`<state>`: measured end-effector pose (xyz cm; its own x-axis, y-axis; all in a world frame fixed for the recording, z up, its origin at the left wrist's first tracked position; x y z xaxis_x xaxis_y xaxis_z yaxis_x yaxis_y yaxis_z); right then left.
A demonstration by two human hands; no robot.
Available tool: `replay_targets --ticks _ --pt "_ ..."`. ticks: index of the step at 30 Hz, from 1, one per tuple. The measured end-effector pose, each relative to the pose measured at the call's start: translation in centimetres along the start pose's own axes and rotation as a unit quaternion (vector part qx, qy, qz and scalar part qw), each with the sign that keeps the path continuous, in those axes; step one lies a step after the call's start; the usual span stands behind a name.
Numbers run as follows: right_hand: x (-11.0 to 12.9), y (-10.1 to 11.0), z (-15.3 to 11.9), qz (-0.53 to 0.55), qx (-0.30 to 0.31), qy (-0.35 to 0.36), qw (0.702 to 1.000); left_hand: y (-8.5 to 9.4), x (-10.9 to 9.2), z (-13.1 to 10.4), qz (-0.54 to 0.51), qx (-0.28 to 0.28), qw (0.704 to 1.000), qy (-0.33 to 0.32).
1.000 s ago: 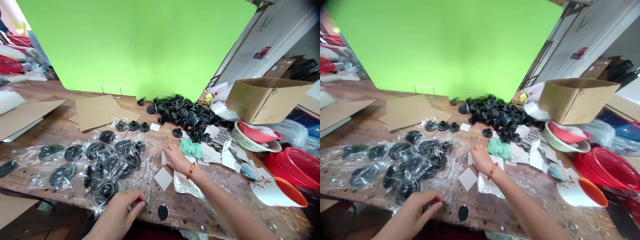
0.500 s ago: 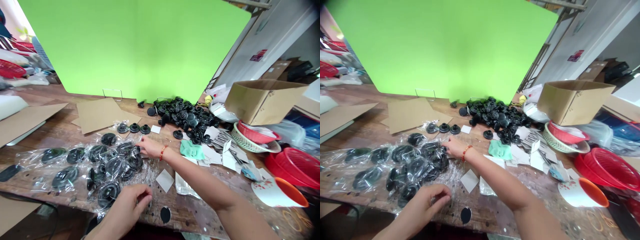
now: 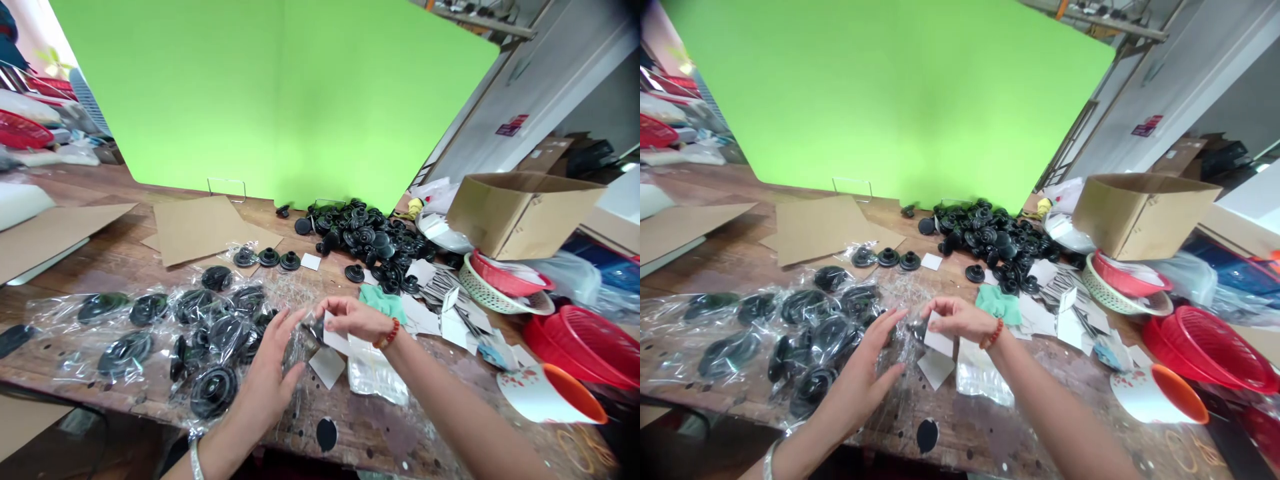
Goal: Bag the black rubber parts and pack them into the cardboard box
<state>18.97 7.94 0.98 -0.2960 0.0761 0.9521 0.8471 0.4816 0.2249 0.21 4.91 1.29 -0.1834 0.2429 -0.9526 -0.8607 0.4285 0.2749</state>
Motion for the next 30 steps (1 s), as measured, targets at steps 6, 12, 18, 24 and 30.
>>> replay_targets --ticks 6,12,18,24,30 --pt "0.9 -1.6 -2.3 0.229 -0.047 -0.051 0.971 -1.8 0.6 0.2 -0.239 0.054 0.964 0.107" --pt "2.9 -1.9 -3.5 0.083 -0.202 0.014 0.976 -2.4 1.5 -0.6 -0.29 -0.021 0.925 0.246" --pt "3.0 -4.2 -2.5 -0.111 -0.249 0.008 0.962 -2.8 0.7 -0.9 -0.446 0.063 0.848 0.279" --pt "3.0 -3.7 0.0 -0.202 -0.167 0.035 0.964 -2.3 2.0 -1.5 -0.513 -0.028 0.796 0.321" --pt "3.0 2.7 8.6 -0.294 -0.195 0.02 0.935 -2.6 2.3 -1.9 -0.474 -0.058 0.808 0.345"
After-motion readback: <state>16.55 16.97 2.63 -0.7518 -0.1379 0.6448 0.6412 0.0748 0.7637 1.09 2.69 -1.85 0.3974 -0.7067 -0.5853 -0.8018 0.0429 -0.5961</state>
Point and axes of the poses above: each hand's wrist, its own z-axis towards the middle knuckle, its own y-axis out of the back of the hand, x = y × z, the point moved 5 cm from there along z, towards the middle knuckle, and after that the axes turned 4 degrees about -z, right-handed, at the moved point
